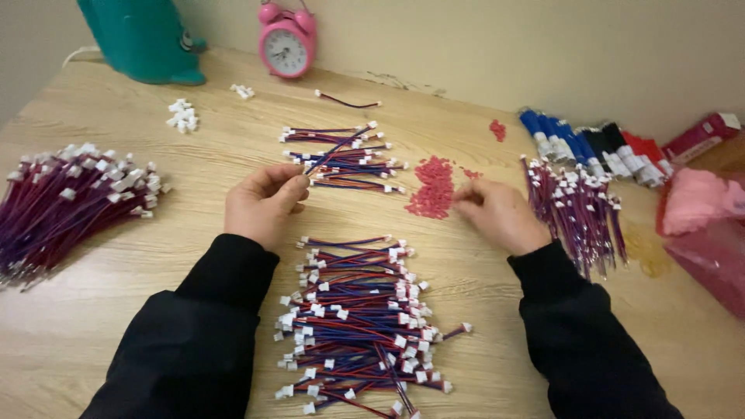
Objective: Attaching small red plastic components to the connectors of wire harnesses
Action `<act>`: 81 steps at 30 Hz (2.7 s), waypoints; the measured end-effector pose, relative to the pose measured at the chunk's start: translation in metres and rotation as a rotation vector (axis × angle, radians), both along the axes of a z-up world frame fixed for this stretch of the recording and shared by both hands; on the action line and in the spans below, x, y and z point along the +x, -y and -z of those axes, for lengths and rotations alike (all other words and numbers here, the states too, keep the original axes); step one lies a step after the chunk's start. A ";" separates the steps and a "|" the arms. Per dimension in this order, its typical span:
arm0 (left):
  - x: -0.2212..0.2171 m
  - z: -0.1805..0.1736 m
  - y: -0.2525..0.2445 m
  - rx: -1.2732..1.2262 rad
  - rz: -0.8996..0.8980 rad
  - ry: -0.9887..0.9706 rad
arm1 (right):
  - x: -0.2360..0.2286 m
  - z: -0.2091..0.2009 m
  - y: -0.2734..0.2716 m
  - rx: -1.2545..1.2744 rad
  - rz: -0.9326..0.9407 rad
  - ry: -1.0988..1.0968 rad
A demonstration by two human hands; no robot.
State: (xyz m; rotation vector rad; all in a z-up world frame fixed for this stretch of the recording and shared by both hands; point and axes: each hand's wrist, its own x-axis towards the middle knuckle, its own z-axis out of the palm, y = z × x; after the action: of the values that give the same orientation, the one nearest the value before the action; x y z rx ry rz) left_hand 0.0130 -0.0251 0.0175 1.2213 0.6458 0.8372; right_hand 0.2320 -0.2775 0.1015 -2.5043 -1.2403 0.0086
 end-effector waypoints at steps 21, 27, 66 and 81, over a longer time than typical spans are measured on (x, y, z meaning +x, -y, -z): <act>0.000 -0.010 0.027 0.061 0.150 -0.057 | -0.014 0.004 0.002 -0.019 -0.091 -0.076; -0.002 -0.012 0.027 0.065 0.149 -0.056 | -0.003 0.018 0.004 -0.028 -0.118 -0.053; 0.010 0.013 0.014 -0.066 0.078 0.006 | -0.115 -0.026 -0.098 0.501 -0.366 -0.882; 0.009 0.013 0.013 -0.153 0.100 0.152 | -0.113 -0.005 -0.118 0.549 -0.563 0.158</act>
State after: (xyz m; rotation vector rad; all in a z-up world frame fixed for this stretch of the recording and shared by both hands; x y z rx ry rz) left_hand 0.0220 -0.0378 0.0043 1.0330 0.5116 0.7741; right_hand 0.1190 -0.1596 0.1065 -1.6678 -1.6968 -0.3474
